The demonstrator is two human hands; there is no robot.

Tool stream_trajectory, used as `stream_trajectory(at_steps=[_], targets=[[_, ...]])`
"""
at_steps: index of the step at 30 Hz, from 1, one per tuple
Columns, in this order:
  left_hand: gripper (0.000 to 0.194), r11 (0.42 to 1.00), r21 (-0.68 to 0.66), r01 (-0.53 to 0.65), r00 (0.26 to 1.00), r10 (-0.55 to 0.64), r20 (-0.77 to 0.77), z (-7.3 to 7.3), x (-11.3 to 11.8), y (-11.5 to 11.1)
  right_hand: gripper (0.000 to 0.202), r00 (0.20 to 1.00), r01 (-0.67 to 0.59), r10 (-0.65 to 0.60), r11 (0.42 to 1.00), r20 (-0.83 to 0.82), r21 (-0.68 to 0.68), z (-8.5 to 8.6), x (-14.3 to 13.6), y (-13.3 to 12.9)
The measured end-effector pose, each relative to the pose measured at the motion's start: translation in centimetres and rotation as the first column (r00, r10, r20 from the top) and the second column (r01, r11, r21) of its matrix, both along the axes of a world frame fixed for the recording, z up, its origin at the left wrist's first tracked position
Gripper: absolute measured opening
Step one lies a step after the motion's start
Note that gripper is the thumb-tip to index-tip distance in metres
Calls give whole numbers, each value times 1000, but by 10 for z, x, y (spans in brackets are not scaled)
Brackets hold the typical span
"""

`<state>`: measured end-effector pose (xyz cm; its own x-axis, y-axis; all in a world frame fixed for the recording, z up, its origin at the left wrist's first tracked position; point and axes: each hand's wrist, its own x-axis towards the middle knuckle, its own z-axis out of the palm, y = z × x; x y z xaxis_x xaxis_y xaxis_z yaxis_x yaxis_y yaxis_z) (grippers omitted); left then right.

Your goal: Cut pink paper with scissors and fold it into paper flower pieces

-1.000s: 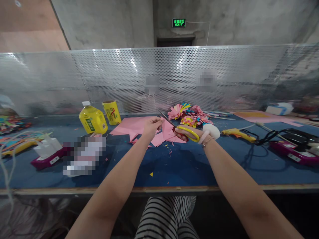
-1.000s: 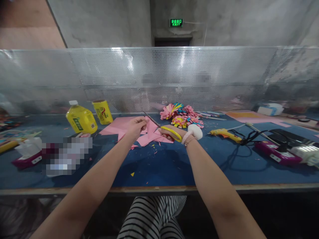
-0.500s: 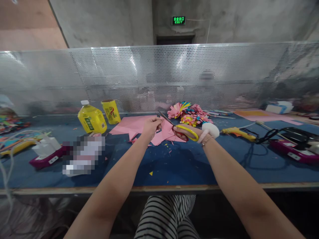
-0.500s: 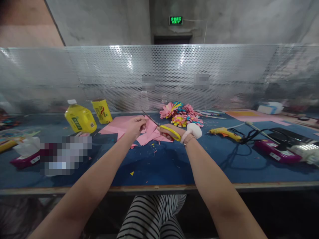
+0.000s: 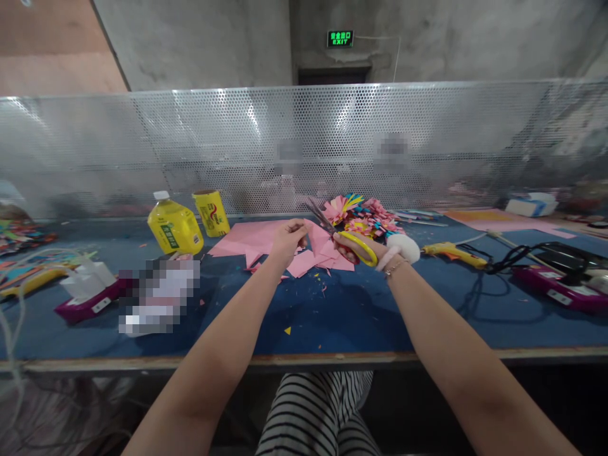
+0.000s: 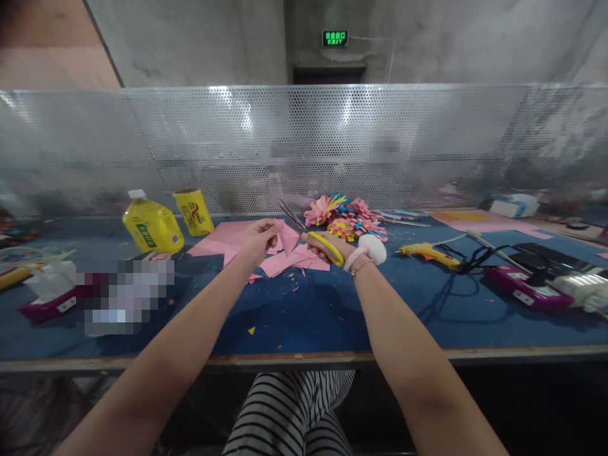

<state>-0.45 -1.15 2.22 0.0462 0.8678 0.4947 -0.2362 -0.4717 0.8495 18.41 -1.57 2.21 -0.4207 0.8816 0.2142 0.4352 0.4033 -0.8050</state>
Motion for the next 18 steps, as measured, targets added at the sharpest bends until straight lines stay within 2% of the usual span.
stream_trajectory(at_steps=[3,5,7,9,10,12,18], targets=[[26,1000,-17,22,1000,-22,4,1,1,-1,37,988,99,-100,995,115,13,0,2,12],[28,998,-41,43,999,-42,15,2,1,-2,37,962,175,-186,982,201,72,0,3,18],[28,997,-54,63,998,-61,32,2,2,-3,42,861,275,-336,939,382,206,-1,4,20],[27,996,-51,78,996,-76,38,2,2,-2,51,722,318,-434,900,540,299,-3,4,19],[26,996,-49,81,996,-79,36,1,2,-2,55,674,322,-445,895,590,308,-4,3,18],[23,996,-43,81,996,-80,29,0,2,-2,58,628,319,-438,899,643,300,-5,3,16],[22,996,-34,82,997,-82,13,1,2,-3,63,642,310,-439,898,629,311,-6,3,19]])
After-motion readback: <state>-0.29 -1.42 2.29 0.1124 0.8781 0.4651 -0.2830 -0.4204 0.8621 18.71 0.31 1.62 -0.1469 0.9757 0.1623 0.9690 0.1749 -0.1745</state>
